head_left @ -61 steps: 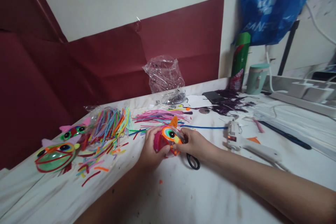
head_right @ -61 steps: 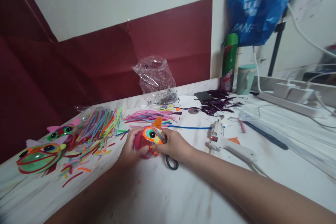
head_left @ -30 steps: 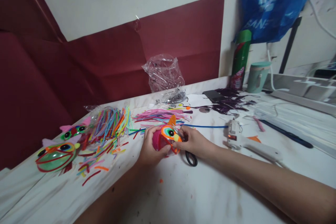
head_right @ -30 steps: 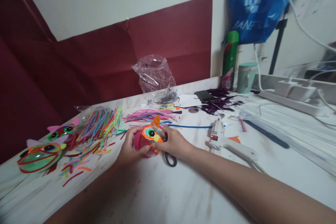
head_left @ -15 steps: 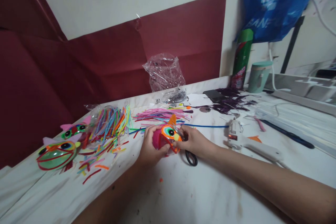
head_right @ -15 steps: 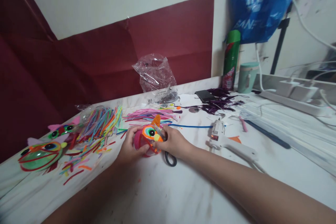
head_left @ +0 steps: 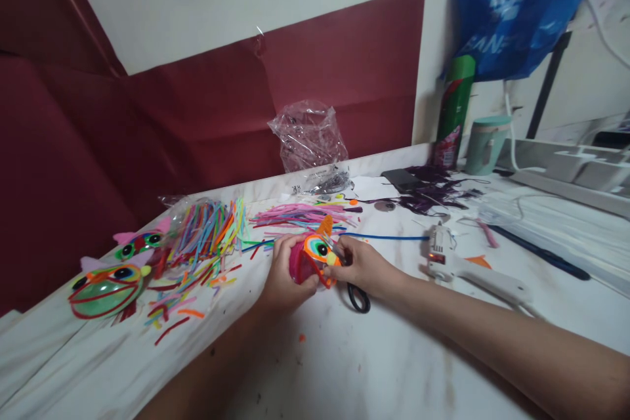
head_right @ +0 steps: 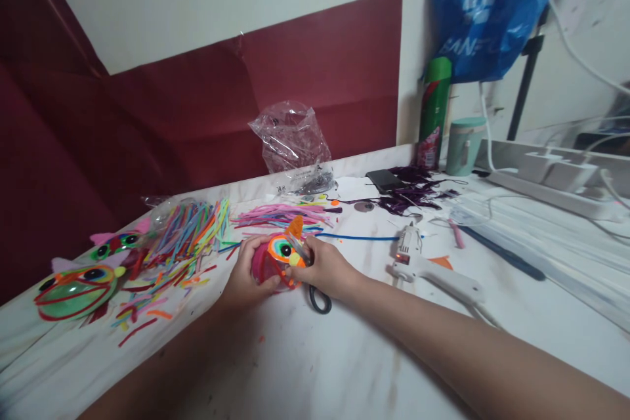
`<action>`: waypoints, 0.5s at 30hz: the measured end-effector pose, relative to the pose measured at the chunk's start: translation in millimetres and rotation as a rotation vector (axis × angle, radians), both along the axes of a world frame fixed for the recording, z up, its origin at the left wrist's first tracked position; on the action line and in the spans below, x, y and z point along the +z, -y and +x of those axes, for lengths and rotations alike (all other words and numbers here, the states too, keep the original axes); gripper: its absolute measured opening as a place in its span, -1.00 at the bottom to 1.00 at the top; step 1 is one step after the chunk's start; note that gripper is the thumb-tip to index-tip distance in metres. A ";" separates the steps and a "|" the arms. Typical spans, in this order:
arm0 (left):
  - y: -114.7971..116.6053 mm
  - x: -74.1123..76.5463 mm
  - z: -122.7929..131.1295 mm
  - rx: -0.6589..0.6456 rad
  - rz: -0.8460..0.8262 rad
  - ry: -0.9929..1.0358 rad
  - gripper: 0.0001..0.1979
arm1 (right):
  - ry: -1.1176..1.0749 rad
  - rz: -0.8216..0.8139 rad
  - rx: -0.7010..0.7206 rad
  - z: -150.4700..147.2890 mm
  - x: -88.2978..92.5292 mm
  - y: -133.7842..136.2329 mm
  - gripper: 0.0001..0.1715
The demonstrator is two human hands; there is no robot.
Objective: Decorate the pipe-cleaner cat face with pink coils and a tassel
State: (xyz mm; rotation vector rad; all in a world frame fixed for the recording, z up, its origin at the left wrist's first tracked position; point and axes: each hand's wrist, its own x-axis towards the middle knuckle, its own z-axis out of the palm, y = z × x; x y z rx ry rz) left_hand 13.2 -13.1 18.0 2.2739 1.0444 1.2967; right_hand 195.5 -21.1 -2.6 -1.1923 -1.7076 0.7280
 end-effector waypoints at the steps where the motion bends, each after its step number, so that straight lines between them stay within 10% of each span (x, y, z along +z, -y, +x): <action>1: 0.1 -0.1 -0.1 0.003 0.003 -0.002 -0.45 | 0.002 -0.004 0.002 0.0 -0.1 0.0 -0.58; 15: -2.3 -4.5 -1.5 0.032 -0.012 0.008 -0.43 | -0.047 -0.011 0.036 0.9 -2.4 -2.1 -0.61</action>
